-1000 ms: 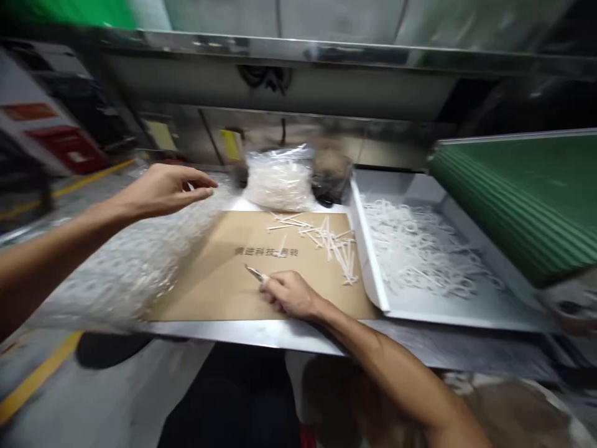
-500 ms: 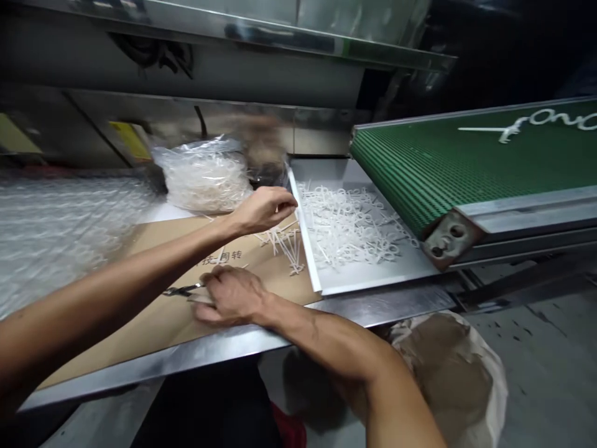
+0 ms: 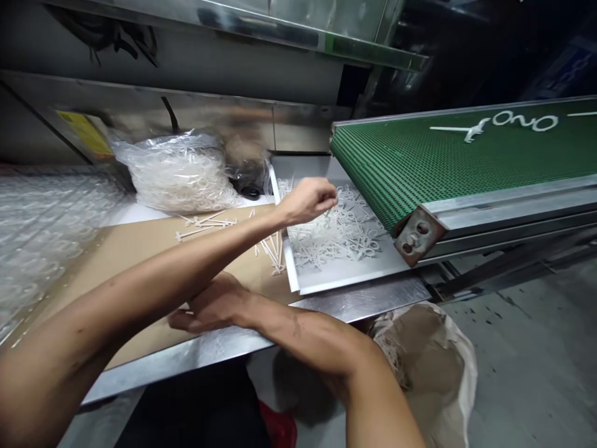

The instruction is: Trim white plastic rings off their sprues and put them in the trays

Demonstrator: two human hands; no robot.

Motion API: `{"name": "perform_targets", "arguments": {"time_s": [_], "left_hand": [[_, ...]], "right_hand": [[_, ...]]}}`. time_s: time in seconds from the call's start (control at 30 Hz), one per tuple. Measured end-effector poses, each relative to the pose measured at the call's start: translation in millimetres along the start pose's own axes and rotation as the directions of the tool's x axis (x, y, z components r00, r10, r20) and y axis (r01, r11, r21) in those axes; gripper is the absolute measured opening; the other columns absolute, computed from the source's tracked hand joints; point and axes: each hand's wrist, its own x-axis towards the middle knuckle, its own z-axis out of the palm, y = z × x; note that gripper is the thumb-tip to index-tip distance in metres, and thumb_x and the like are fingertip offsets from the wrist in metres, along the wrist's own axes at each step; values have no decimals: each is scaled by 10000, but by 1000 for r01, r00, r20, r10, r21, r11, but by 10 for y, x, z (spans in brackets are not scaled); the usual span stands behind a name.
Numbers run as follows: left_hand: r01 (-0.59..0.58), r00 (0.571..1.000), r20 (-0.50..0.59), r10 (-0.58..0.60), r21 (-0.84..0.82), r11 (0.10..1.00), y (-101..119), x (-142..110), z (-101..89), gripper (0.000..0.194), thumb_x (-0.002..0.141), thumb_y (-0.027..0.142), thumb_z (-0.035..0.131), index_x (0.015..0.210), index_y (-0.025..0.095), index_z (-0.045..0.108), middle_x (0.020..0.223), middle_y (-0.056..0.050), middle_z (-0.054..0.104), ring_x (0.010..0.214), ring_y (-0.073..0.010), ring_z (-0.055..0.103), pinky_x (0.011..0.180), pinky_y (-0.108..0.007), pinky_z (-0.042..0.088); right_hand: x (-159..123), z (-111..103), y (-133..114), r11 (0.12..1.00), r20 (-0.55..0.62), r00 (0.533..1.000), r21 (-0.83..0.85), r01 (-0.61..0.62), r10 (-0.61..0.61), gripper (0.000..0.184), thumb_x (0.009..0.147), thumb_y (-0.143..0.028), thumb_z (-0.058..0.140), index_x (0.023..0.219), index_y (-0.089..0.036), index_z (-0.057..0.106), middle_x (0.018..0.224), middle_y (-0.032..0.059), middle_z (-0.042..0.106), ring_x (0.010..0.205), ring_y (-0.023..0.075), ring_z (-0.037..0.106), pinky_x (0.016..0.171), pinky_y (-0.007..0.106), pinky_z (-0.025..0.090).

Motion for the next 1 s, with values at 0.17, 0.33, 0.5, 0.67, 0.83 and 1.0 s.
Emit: {"name": "perform_targets", "arguments": {"time_s": [0.17,0.33,0.5,0.67,0.83,1.0], "left_hand": [[-11,892,-451,-22,-71,997,27,-260,-679,166,913,192,627,789,142,725,794,-38,698,707,-132,595,680,-282,451],[275,865,-449,-226,45,960,-176,-1398,-1309,175,891,289,675,758,181,713,742,4,675,666,-126,572,644,-283,419],[705,648,-448,-616,45,708,-407,-2965,-1415,177,869,426,694,858,254,732,846,60,705,761,-155,618,716,-281,450],[819,450,-571,-687,-42,572,-343,-3796,-1255,254,896,451,650,886,204,711,897,2,714,801,-193,663,752,-305,509],[792,407,-662,-629,-87,604,-265,-3973,-1179,301,951,452,590,879,176,686,873,-34,697,805,-179,644,760,-293,509],[731,532,-548,-646,-87,677,-140,-3916,-968,234,971,359,591,859,186,702,900,-38,715,818,-172,662,749,-291,508]], "right_hand": [[-14,-44,-49,994,-42,998,-99,50,-54,355,960,-466,622,1100,-142,664,1061,129,728,1050,305,670,890,399,546],[-8,-1,-99,978,-39,989,-162,134,-142,440,960,-482,617,1221,-127,612,1047,122,704,979,285,663,848,394,551],[0,55,-123,963,-10,976,-166,213,-218,379,965,-487,613,1143,-152,626,1034,93,704,944,237,655,833,340,539],[4,47,-67,976,-55,985,-153,152,-162,347,958,-448,607,1155,-163,607,1051,108,690,973,260,634,876,383,545],[44,-78,75,989,-236,971,-127,-70,39,352,981,-294,532,1267,-89,542,1297,249,592,1182,342,564,1035,509,479],[57,-181,101,977,-311,940,-111,-180,138,345,990,-287,496,1291,-123,537,1244,213,626,1170,354,574,1039,516,464]]}}
